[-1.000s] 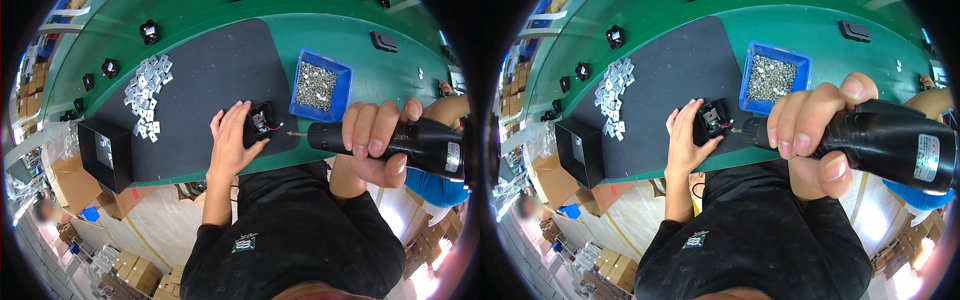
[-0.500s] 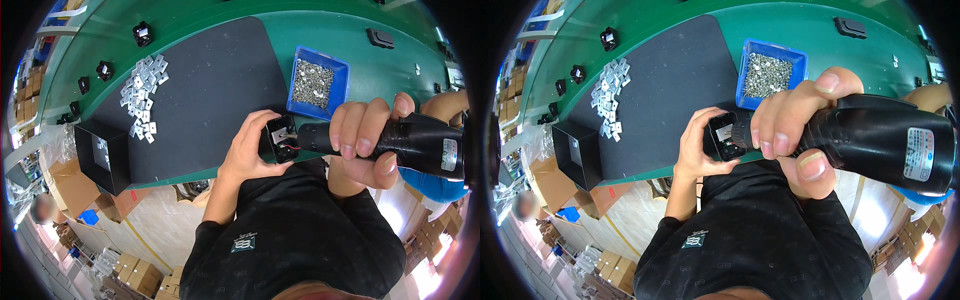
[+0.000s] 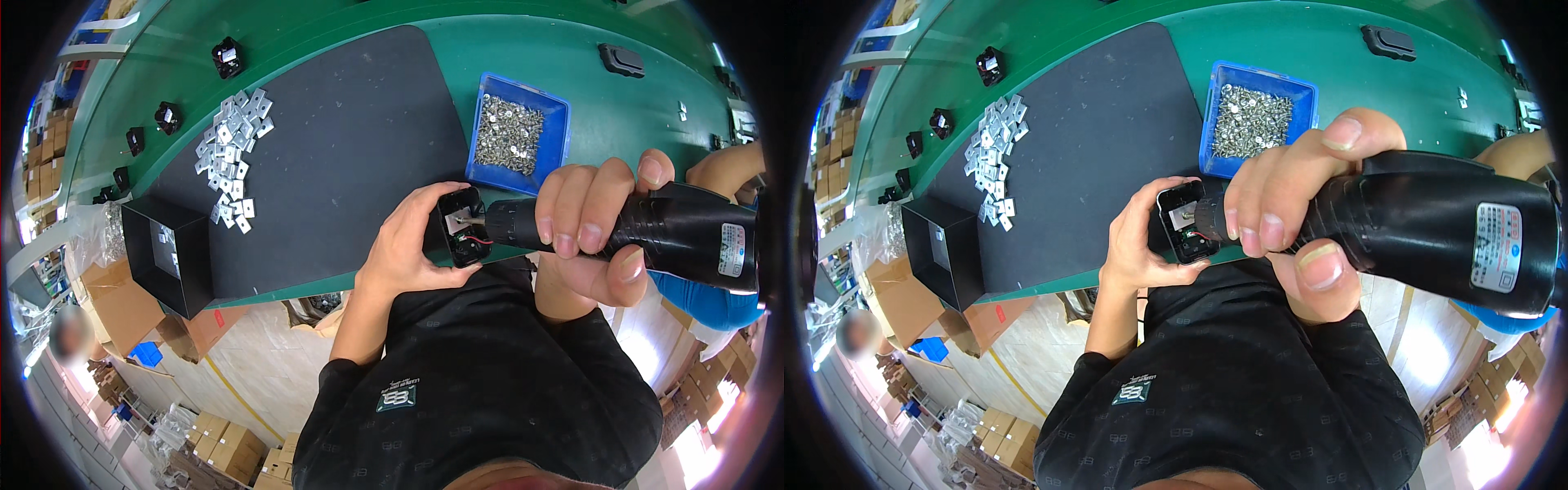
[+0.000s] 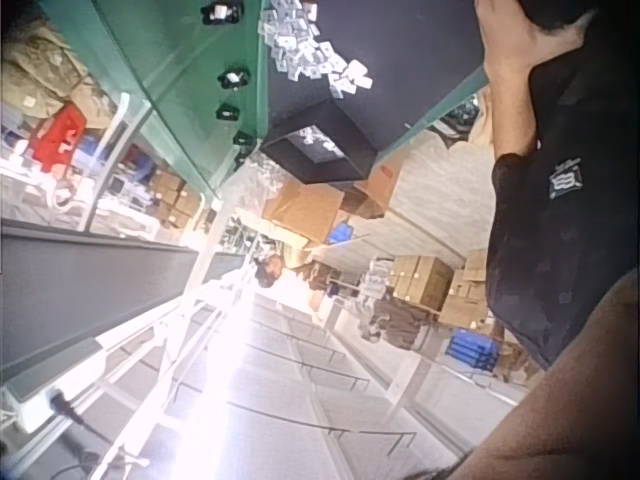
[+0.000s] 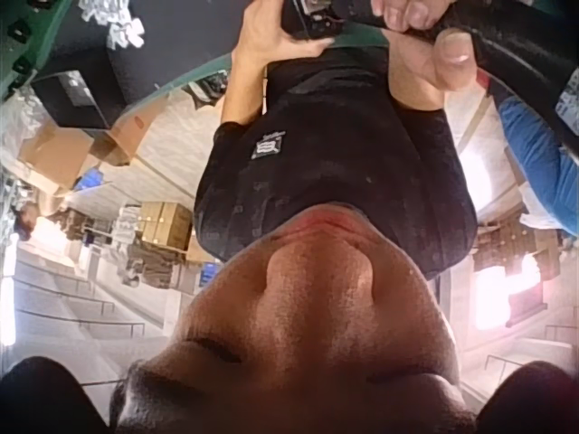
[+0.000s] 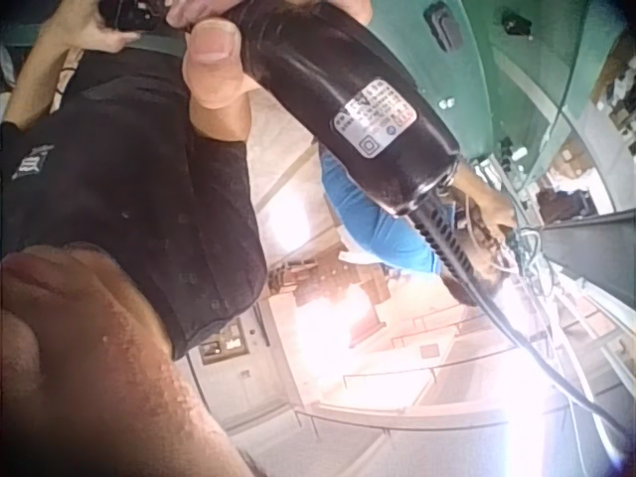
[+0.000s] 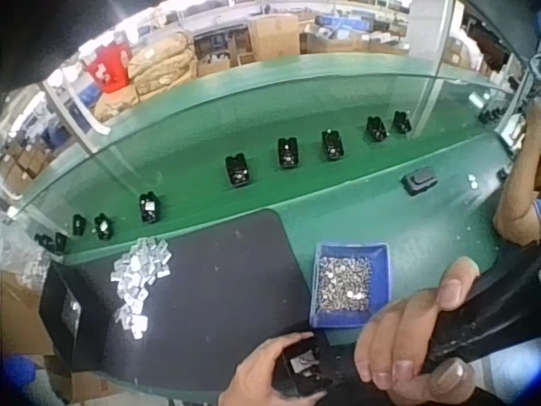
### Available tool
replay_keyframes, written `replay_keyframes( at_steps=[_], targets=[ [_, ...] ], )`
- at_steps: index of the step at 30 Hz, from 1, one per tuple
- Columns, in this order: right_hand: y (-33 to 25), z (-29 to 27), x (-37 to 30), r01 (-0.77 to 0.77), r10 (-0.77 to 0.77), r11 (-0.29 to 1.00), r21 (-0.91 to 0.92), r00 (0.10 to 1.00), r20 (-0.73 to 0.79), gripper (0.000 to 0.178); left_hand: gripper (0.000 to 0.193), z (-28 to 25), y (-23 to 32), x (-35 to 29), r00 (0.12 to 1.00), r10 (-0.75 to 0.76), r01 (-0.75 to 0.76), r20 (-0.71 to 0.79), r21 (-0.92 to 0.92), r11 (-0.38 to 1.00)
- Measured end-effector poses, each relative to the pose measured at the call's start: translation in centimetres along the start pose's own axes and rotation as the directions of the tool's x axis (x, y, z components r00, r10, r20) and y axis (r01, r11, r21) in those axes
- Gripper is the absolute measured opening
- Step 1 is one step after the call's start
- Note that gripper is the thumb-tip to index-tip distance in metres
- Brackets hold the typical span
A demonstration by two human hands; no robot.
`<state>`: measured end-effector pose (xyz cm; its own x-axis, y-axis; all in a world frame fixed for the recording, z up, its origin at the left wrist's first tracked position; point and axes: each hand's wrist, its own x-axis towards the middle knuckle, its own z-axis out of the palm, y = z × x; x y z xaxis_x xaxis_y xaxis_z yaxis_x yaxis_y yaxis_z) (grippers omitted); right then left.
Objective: Assembling electronic components using an electric screwdriver.
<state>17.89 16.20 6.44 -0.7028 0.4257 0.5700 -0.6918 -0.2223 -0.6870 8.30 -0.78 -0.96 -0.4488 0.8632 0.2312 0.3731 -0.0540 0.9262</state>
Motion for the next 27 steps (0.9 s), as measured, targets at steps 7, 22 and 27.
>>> replay_keyframes(
  at_steps=[7, 22, 27],
  targets=[
    [-0.2, -0.2, 0.2, 0.007, -0.007, 1.0, -0.012, 1.0, 0.004, 0.058, 0.08, -0.1, 0.1, 0.2, 1.0, -0.012, 0.012, 0.012, 0.006, 1.0],
    [-0.6, 0.9, 0.2, -0.159, 0.173, 0.981, 0.113, 0.976, -0.134, 0.037, 0.073, 0.1, 0.2, 0.4, 0.994, 0.103, -0.103, -0.045, 0.005, 0.995],
    [-0.7, 1.2, 0.5, -0.172, 0.181, 0.982, 0.083, 0.977, -0.112, 0.036, 0.074, 1.0, -0.2, 0.0, 0.997, 0.039, -0.046, -0.074, -0.092, 0.995]
  ],
)
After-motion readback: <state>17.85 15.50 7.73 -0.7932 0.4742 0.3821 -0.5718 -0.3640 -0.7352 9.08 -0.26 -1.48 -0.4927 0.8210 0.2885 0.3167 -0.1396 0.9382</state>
